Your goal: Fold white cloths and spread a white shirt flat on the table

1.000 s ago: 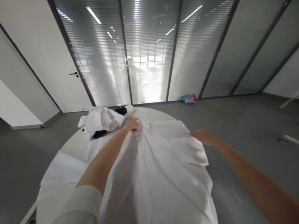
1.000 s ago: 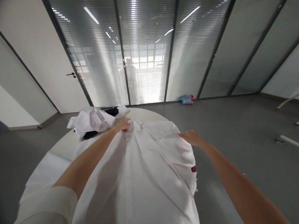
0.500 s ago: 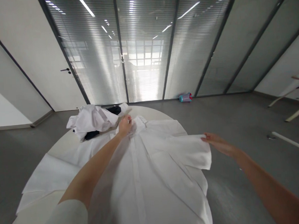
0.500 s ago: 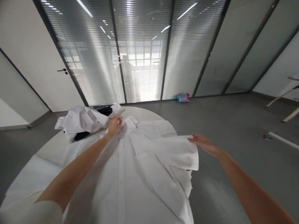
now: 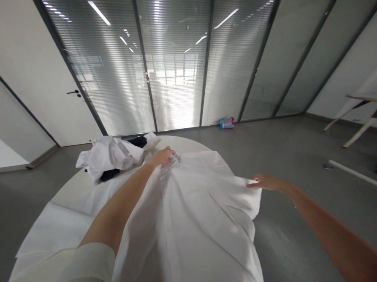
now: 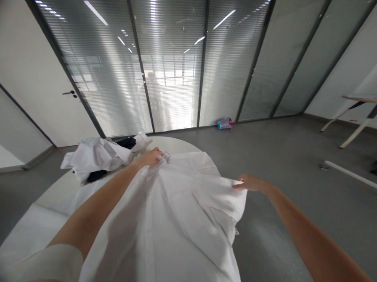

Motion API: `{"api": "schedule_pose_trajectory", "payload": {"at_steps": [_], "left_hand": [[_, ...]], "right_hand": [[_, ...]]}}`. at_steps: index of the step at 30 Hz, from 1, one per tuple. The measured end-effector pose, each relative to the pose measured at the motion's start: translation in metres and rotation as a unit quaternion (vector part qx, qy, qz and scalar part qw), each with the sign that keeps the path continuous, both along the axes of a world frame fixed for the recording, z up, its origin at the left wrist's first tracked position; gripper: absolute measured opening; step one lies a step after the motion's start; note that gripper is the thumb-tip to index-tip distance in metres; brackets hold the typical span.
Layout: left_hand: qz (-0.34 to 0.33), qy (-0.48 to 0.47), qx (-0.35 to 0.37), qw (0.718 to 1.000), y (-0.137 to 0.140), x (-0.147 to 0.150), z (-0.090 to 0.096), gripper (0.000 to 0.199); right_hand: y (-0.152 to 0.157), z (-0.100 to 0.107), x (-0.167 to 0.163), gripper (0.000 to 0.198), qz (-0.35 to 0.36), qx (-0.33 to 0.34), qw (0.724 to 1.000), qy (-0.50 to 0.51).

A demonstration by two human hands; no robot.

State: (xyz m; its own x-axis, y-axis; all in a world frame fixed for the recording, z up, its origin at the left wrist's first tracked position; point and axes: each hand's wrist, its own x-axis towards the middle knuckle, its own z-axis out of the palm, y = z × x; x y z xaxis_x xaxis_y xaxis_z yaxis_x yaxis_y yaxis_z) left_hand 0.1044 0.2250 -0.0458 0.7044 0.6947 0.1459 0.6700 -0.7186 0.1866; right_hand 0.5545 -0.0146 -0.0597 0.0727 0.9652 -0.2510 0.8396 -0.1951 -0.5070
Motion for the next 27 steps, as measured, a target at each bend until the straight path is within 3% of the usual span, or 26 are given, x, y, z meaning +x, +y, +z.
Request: {"api": "schedule_pose_trajectory", "payload": {"at_steps": [5,8,11,15,18,20,23,25,27], "left_hand": [[0.085,-0.124,0.021,0.988,-0.013,-0.009,-0.015,0.012],[0.141,-0.185,0.040,0.972,-0.023,-0.014,-0.019,0.007],[0.175,-0.247,0.087,0.949,-0.029,-0.008,-0.005,0.006],[0.154,-0.335,0.200,0.908,-0.025,0.013,0.033,0.002],[0.143,-0.298,0.216,0.919,-0.011,0.030,0.051,0.007],[0.139,-0.255,0.199,0.936,0.000,0.039,0.047,0.010],[0.128,-0.197,0.168,0.957,0.013,0.045,0.018,0.023],[0.120,-0.169,0.151,0.967,0.014,0.046,-0.007,0.034],[0.113,-0.146,0.138,0.973,0.011,0.044,-0.026,0.036]], "right_hand": [[-0.009,-0.006,-0.003,0.057,-0.067,0.136,0.973,0.175],[-0.013,-0.004,-0.004,0.061,-0.097,0.154,0.959,0.215],[-0.014,0.010,-0.001,0.061,-0.118,0.191,0.961,0.161],[-0.003,0.051,0.017,0.050,-0.166,0.303,0.937,0.055],[0.023,0.082,0.033,0.035,-0.172,0.339,0.924,-0.030],[0.045,0.087,0.036,0.026,-0.173,0.323,0.927,-0.080],[0.075,0.057,0.023,0.023,-0.191,0.262,0.936,-0.136],[0.087,0.019,0.007,0.032,-0.220,0.180,0.936,-0.206],[0.092,-0.022,-0.009,0.042,-0.234,0.110,0.944,-0.206]]}}
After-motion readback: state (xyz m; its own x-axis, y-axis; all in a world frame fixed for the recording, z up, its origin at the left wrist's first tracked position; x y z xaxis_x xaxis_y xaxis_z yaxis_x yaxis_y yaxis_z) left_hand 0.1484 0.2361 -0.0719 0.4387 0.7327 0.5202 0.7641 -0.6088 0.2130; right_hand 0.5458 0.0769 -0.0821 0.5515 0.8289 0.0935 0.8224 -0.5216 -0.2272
